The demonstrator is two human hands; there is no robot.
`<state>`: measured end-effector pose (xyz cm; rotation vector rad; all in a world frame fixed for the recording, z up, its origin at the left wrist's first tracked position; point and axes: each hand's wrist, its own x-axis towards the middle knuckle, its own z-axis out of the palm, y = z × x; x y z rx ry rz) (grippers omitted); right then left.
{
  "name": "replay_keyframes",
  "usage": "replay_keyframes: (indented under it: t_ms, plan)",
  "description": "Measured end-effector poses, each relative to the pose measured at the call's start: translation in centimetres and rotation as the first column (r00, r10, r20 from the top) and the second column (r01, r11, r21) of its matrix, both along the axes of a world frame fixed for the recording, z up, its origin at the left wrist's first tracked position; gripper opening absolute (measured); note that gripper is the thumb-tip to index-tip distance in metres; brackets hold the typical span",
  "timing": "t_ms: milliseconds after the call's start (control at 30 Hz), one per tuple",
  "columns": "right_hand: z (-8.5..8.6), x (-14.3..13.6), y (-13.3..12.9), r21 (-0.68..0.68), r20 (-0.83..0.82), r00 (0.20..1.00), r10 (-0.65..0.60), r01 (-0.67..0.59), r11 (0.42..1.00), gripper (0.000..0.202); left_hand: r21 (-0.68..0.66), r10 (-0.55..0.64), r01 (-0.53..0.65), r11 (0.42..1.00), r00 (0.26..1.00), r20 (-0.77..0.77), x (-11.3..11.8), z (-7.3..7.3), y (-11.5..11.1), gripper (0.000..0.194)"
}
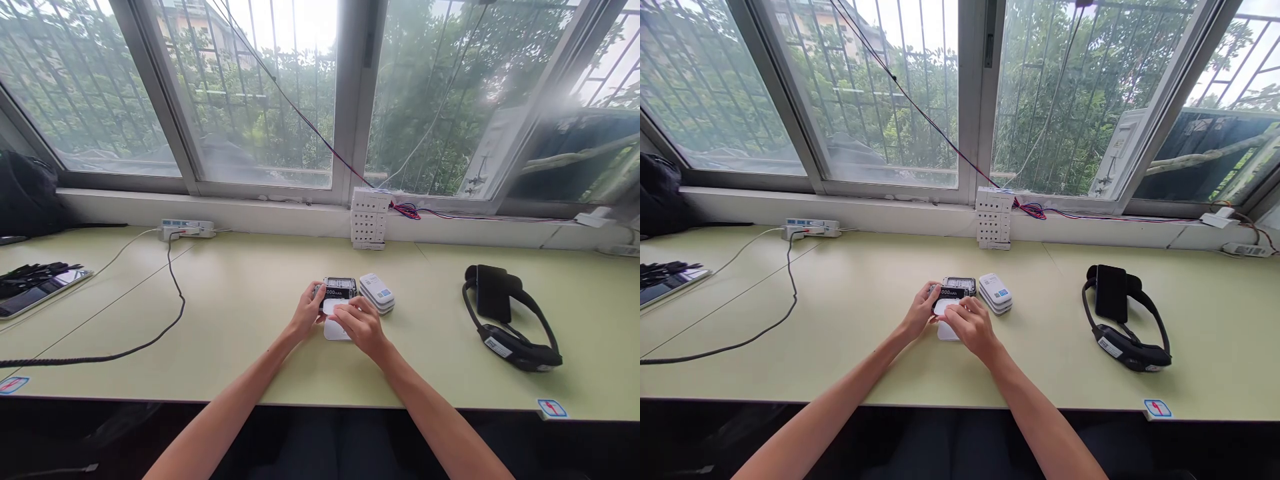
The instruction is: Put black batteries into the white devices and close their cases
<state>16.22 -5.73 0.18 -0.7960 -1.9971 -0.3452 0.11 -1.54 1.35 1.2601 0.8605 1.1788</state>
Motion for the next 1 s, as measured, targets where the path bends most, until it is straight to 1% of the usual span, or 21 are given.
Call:
replay_keyframes:
  t_ms: [133, 300, 400, 500, 600, 733, 833, 1000]
  plan:
    - [-0.2, -0.1, 0.1, 0.007, -0.054, 0.998, -0.021, 0.022, 1.0, 0.01, 0.001, -0.014, 0.014, 1.0, 1.0, -0.02, 0.0, 0.0, 0.1, 0.04]
    - [-0.2, -0.1, 0.4, 0.006, -0.211, 0.977, -0.021, 0.023, 1.0, 0.011, -0.019, 0.014, -0.015, 1.0, 0.999, -0.031, 0.0, 0.0, 0.1, 0.044]
    - [0.0, -0.1, 0.5, -0.042, -0.297, 0.954, -0.035, 0.024, 0.999, 0.016, -0.026, 0.028, -0.028, 0.999, 1.0, -0.014, 0.0, -0.1, 0.1, 0.047]
    - [0.2, -0.1, 0.7, -0.127, -0.353, 0.932, -0.084, 0.042, 0.991, 0.022, -0.024, 0.013, -0.014, 1.0, 1.0, -0.015, 0.0, 0.0, 0.0, 0.05]
    - [0.3, 0.0, 0.8, -0.203, -0.375, 0.917, -0.136, 0.061, 0.977, 0.024, -0.02, -0.03, 0.029, 0.999, 0.999, -0.041, 0.1, 0.3, -0.2, 0.051]
    - [0.3, 0.0, 0.9, -0.261, -0.383, 0.908, -0.17, 0.07, 0.963, 0.024, -0.012, -0.07, 0.069, 0.998, 0.993, -0.091, 0.1, 0.8, -0.7, 0.049]
    - [0.3, 0.0, 1.0, -0.287, -0.388, 0.906, -0.17, 0.056, 0.956, 0.024, 0.01, -0.093, 0.095, 0.995, 0.988, -0.127, 0.1, 0.8, -1.0, 0.046]
    - [0.3, 0.0, 1.0, -0.312, -0.386, 0.911, -0.145, 0.019, 0.95, 0.022, 0.101, -0.096, 0.12, 0.988, 0.972, -0.214, 0.1, 0.7, -1.2, 0.042]
